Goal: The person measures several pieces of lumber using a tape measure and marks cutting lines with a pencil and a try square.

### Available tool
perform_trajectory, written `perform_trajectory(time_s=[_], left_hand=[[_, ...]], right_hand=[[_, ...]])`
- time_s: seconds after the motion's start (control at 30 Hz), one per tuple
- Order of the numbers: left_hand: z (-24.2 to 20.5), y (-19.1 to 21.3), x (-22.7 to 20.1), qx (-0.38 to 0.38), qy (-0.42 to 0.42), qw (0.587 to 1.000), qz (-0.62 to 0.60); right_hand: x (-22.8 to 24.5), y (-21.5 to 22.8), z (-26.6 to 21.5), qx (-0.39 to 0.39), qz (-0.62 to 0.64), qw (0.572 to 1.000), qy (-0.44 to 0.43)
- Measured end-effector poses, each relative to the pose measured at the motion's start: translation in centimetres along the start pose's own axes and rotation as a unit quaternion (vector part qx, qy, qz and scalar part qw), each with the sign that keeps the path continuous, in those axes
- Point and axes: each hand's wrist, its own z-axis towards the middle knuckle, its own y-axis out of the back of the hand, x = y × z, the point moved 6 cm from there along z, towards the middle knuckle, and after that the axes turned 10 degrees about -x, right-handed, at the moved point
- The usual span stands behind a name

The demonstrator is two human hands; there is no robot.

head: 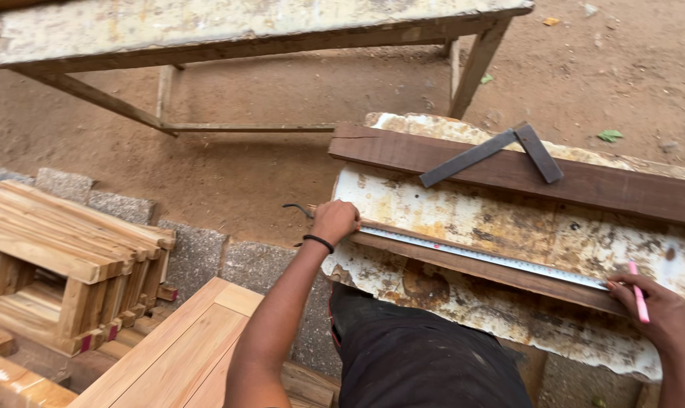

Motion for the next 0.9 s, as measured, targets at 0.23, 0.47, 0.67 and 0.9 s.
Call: perform_trajectory(time_s=[0.23,0.47,0.67,0.9], left_hand=[[0.0,0.7,0.2,0.005,-0.023,1.0,-0.005],[-0.5,1.6,0.3,0.022,0.0,1.0,-0.005],[-0.4,1.6,-0.5,0.057,0.026,0.998,0.016],[-0.5,2.5,-0.7,0.053,0.01,0.998,0.029]], right_hand=[[-1.3,-0.9,0.8,0.036,0.132,0.989,-0.063],[-1.3,0.9,0.4,-0.081,0.428,0.899,-0.04],[-0.9,2.2,-1.6,-0.129,0.498,0.857,0.023],[-2.2,1.2,-3.6,-0.155,0.526,0.835,-0.048]])
